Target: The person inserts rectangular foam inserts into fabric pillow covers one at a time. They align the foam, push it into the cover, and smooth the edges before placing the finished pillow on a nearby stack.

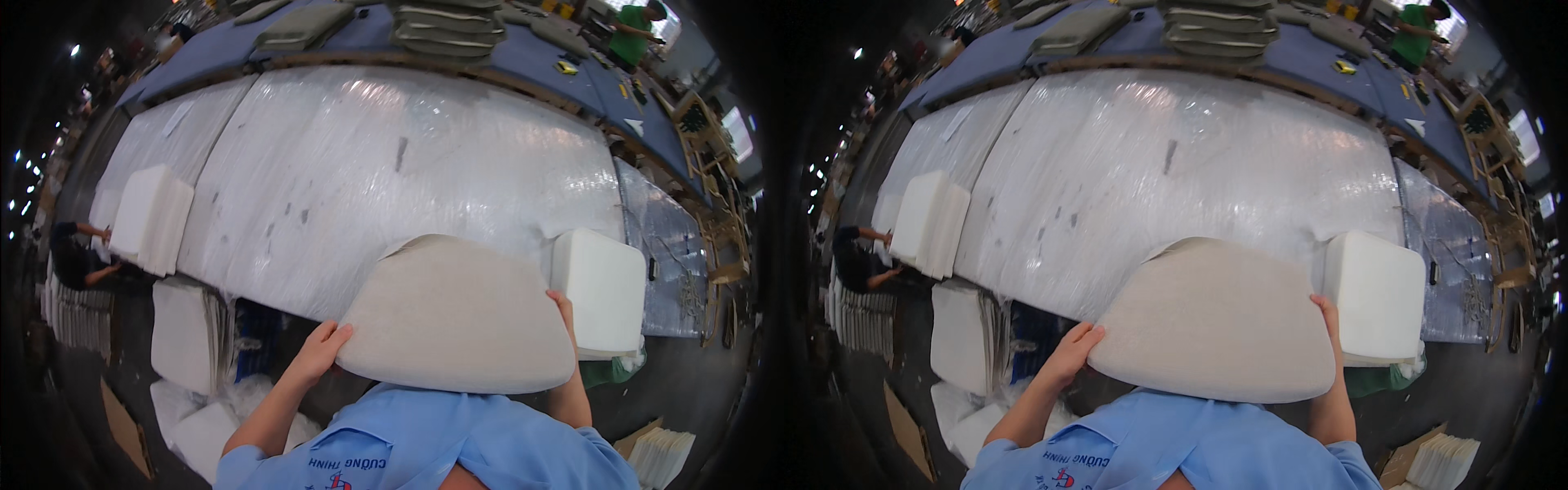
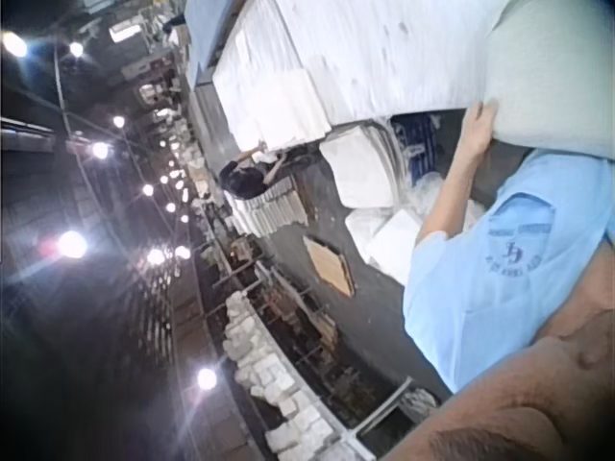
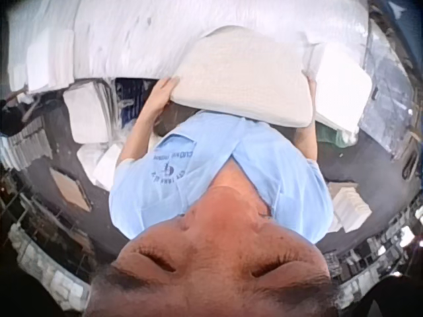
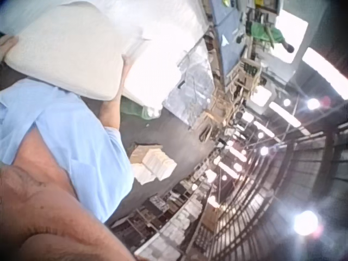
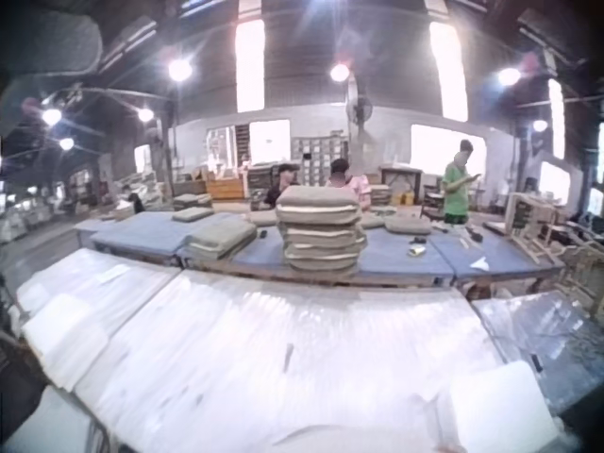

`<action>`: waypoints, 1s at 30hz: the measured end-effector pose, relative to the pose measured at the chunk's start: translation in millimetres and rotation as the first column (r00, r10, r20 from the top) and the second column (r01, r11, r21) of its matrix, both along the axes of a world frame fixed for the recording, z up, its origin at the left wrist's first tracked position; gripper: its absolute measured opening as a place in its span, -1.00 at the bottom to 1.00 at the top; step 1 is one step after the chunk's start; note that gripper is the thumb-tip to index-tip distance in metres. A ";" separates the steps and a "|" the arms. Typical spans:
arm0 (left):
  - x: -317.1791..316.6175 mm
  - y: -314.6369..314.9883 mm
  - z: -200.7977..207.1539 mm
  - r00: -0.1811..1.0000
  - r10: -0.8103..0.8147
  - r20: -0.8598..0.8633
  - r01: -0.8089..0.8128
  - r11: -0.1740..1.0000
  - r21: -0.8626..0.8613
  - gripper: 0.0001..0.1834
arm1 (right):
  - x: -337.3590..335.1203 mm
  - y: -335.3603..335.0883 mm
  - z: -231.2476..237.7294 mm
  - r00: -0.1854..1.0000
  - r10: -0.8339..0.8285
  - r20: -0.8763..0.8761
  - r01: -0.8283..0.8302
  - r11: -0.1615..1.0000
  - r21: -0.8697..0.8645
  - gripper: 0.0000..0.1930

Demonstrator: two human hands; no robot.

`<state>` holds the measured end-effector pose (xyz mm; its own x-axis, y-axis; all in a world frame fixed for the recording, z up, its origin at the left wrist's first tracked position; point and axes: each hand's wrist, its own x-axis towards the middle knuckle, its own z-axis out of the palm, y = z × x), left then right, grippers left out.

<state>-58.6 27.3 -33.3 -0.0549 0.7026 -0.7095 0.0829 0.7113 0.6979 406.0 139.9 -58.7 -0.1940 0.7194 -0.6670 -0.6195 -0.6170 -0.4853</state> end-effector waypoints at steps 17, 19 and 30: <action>70.9 -45.1 22.3 0.993 -0.100 -0.057 0.108 0.627 0.771 -0.32 | 36.8 21.7 -23.8 0.193 0.892 0.408 -0.711 0.414 -0.568 -0.45; 79.8 -36.4 21.5 0.985 -0.105 -0.136 0.172 0.594 0.786 -0.37 | 42.6 23.5 -31.1 0.212 0.891 0.402 -0.698 0.426 -0.575 -0.45; 110.8 18.3 0.0 0.985 -0.139 -0.100 0.138 0.299 0.944 -0.38 | 24.3 -23.4 -111.4 0.469 0.787 0.400 -0.683 0.611 -0.400 -0.42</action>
